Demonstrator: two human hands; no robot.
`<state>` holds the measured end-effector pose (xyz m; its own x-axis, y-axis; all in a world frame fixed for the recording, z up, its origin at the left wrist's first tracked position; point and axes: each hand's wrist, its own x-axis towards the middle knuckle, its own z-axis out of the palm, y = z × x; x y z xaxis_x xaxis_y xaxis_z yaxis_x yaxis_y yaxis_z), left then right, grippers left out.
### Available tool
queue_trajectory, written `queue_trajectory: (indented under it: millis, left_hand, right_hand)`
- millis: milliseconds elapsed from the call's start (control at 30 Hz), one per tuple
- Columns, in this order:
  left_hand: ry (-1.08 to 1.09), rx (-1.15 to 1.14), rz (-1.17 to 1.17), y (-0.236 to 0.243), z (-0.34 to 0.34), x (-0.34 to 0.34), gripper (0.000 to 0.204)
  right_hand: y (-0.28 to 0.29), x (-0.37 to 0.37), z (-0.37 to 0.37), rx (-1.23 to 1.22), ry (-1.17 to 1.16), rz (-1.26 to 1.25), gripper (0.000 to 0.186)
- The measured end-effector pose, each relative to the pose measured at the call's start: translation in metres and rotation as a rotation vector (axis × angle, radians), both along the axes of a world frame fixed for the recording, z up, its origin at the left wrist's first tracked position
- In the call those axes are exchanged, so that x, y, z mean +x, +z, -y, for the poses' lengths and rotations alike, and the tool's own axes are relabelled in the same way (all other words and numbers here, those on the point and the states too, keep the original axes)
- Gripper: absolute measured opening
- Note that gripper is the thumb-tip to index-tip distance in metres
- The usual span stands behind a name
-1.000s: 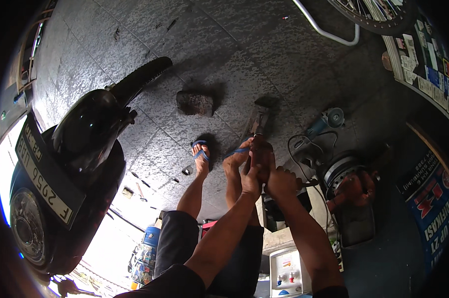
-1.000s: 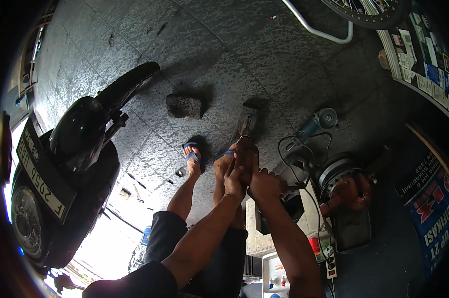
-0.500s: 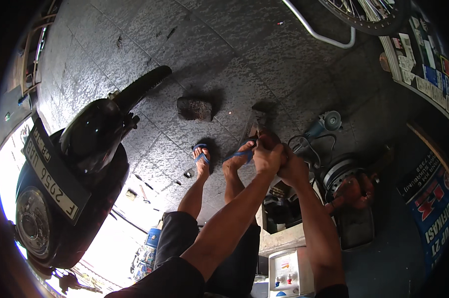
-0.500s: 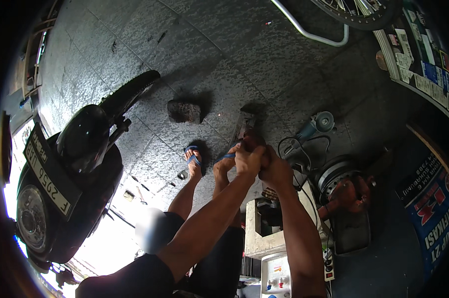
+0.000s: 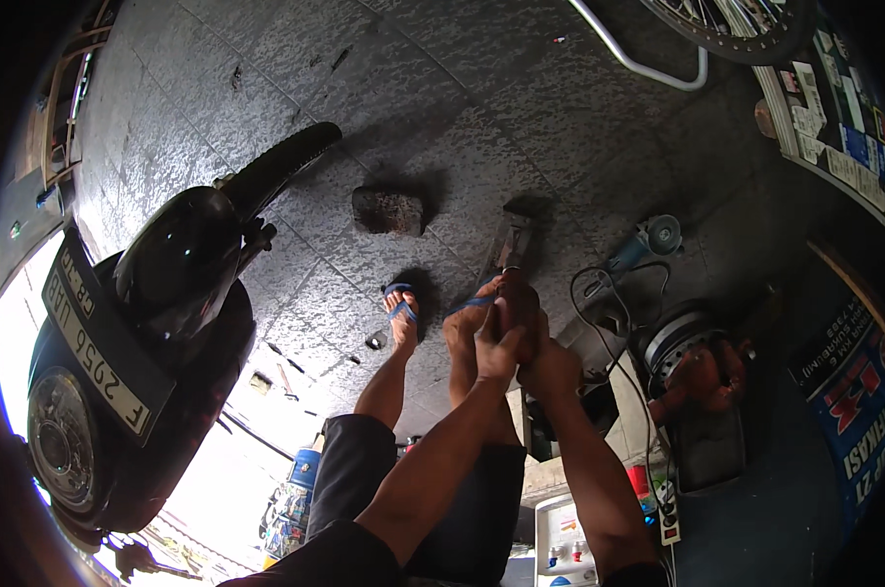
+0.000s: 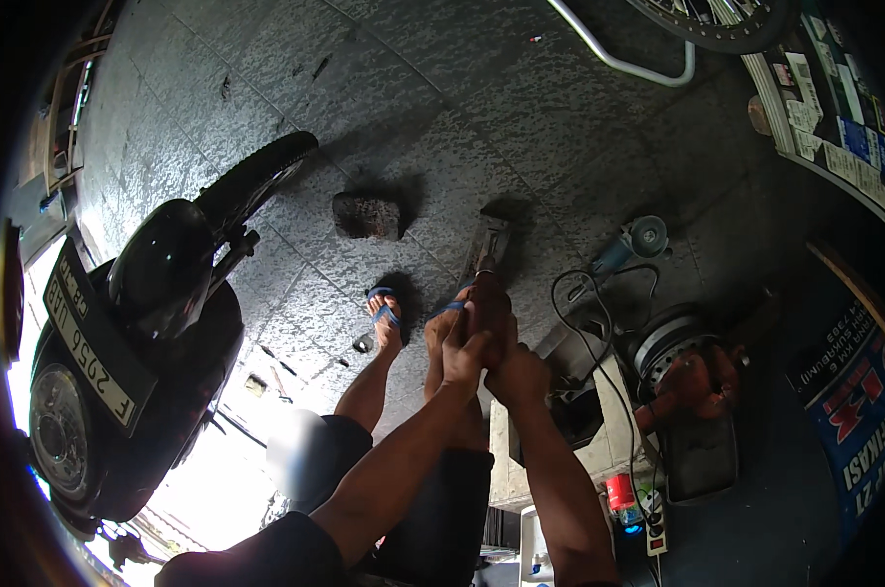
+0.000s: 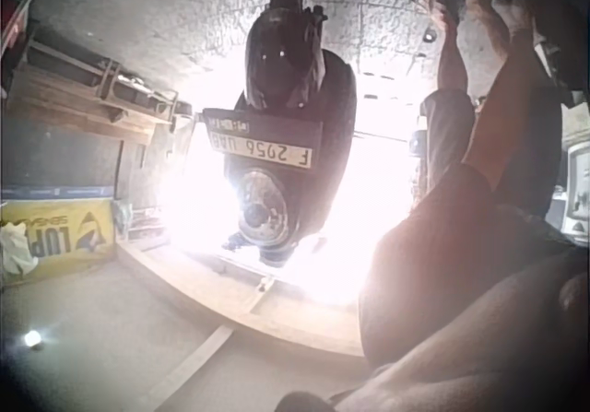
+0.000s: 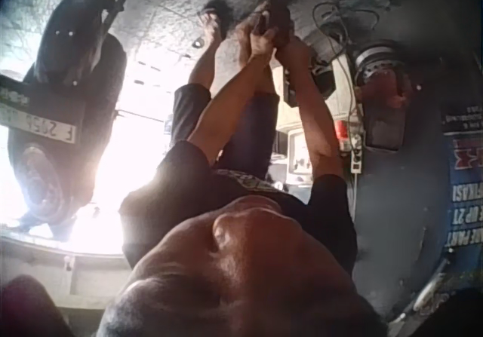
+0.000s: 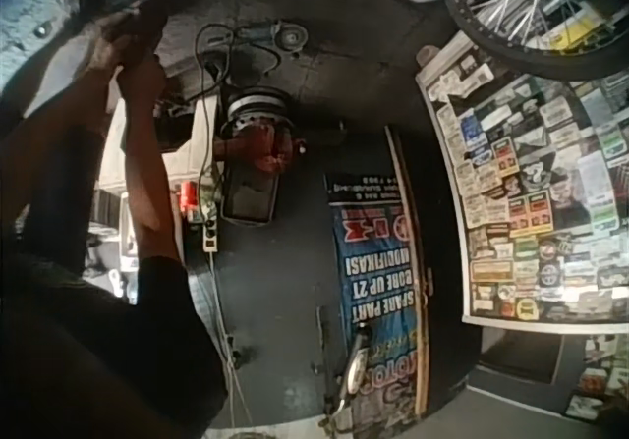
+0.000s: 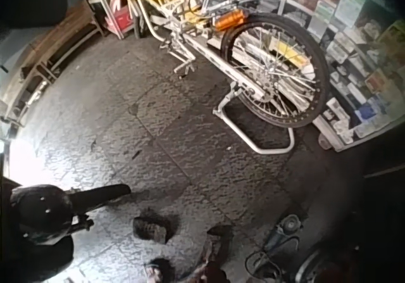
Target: The person uses a corded drill to make holes in a small metal bar placed on the floor. They then use an angle grinder to sharpen the drill bit, creating sparks. The person repeats the drilling and grinding process on the same metal bar multiple times.
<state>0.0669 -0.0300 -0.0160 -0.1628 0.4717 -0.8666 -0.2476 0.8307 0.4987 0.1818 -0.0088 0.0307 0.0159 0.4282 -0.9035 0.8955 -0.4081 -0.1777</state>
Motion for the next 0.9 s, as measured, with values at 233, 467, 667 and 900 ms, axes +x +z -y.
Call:
queue_trajectory:
  millis: [233,467,667,900]
  left_hand:
    - [0.277,-0.039,0.115,0.014,-0.020,-0.013,0.051]
    - [0.317,-0.123,0.017,-0.023,-0.025,-0.022,0.036]
    - [0.375,-0.166,-0.037,0.017,-0.074,0.014,0.037]
    - [-0.066,-0.054,-0.198,0.056,-0.098,0.001,0.033]
  right_hand:
    - [0.009,-0.015,-0.020,0.050,0.165,0.021,0.105]
    - [0.018,-0.017,-0.096,-0.029,0.336,-0.007,0.097]
    - [0.028,0.006,-0.120,-0.131,0.352,-0.023,0.097]
    - [0.025,0.009,-0.118,-0.155,0.324,-0.014,0.100]
